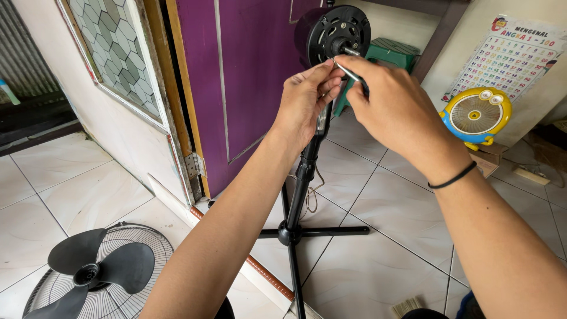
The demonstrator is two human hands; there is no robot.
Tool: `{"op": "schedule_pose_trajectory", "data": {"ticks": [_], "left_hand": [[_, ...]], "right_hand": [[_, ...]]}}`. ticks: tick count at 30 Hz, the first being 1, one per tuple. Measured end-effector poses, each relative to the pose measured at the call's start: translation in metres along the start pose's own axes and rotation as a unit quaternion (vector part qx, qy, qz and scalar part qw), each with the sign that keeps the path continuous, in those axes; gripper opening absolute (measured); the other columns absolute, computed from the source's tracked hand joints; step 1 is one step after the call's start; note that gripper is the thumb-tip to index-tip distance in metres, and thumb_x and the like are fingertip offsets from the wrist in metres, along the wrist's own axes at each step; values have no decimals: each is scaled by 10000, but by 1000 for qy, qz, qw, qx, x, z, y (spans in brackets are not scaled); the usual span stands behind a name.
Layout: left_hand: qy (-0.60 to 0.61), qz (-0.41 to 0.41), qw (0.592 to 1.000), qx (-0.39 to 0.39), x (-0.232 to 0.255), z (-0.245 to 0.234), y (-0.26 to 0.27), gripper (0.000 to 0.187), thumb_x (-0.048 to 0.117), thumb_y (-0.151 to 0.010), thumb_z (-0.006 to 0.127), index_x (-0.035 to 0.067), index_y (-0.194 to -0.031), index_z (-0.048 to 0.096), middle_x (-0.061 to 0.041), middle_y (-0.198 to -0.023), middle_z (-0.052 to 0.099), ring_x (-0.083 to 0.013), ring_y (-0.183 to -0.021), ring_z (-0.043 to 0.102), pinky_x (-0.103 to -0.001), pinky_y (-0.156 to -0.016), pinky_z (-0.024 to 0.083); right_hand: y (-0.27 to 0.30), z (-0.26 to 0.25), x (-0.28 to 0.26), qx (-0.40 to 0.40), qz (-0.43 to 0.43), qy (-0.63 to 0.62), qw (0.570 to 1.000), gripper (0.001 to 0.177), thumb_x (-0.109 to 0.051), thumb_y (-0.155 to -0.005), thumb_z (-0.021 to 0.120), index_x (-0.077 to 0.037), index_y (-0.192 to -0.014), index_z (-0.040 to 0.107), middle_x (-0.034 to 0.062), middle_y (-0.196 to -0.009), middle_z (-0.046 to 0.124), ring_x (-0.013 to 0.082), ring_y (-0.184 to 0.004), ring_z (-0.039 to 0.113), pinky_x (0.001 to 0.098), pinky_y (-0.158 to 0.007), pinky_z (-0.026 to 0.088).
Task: The person assembles a standing fan by attaching the motor housing to the stand and securing it with a screwdriver. They then place the fan blade and front cage onto the motor shaft.
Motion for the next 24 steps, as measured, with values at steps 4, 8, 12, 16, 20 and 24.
{"op": "schedule_pose_trajectory", "data": {"ticks": [4,8,12,16,20,24], "left_hand": [[-193,131,970,65,15,1,5,285,232,-995,689,3,-1160,722,-59,-863,709,-118,-746,646,-291,-690,599],[-489,356,790,104,42,-7,20,774,219,-835,890,60,-1441,437,-163,-1257,557,-286,-1129,576,-423,-915,589],[-666,368,648,-44,49,-15,-2,1470,267,-492,1050,188,-1608,96,-171,-1606,254,-405,-1473,323,-516,-1215,420],[-685,368,620,-100,50,-17,-30,1514,254,-480,1061,234,-1609,53,-109,-1671,234,-376,-1535,262,-525,-1258,352],[-705,376,590,-115,48,-13,-48,1458,293,-525,1062,222,-1611,91,-54,-1661,280,-338,-1543,268,-515,-1269,339],[-690,362,613,-132,47,-14,-49,1293,196,-620,999,219,-1607,164,-55,-1648,323,-304,-1533,328,-452,-1261,406]], "right_hand": [[-13,0,4,3,-46,-12,999,415,-64,-943,586,-22,-1348,667,260,-1044,719,382,-764,708,453,-723,555],[-28,6,19,-63,57,25,996,433,-112,-948,569,-86,-1370,660,263,-899,725,388,-729,726,463,-758,562],[-39,9,16,-38,-41,86,995,395,-113,-931,604,-66,-1303,729,286,-933,718,445,-799,702,499,-801,560],[-48,14,24,-85,54,99,990,434,-134,-906,583,-144,-1317,726,275,-843,717,429,-728,716,499,-782,570],[-51,14,24,-98,73,122,985,443,-150,-905,584,-180,-1321,732,270,-834,720,423,-716,721,499,-774,580],[-55,11,25,-104,74,161,979,424,-178,-923,592,-228,-1314,747,255,-830,727,431,-733,717,517,-786,574]]}}
Point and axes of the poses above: each hand's wrist, its own y-axis away from the middle knuckle, its own z-axis out of the palm, x = y × z, the point moved 4 cm from there along -y, towards the middle knuckle
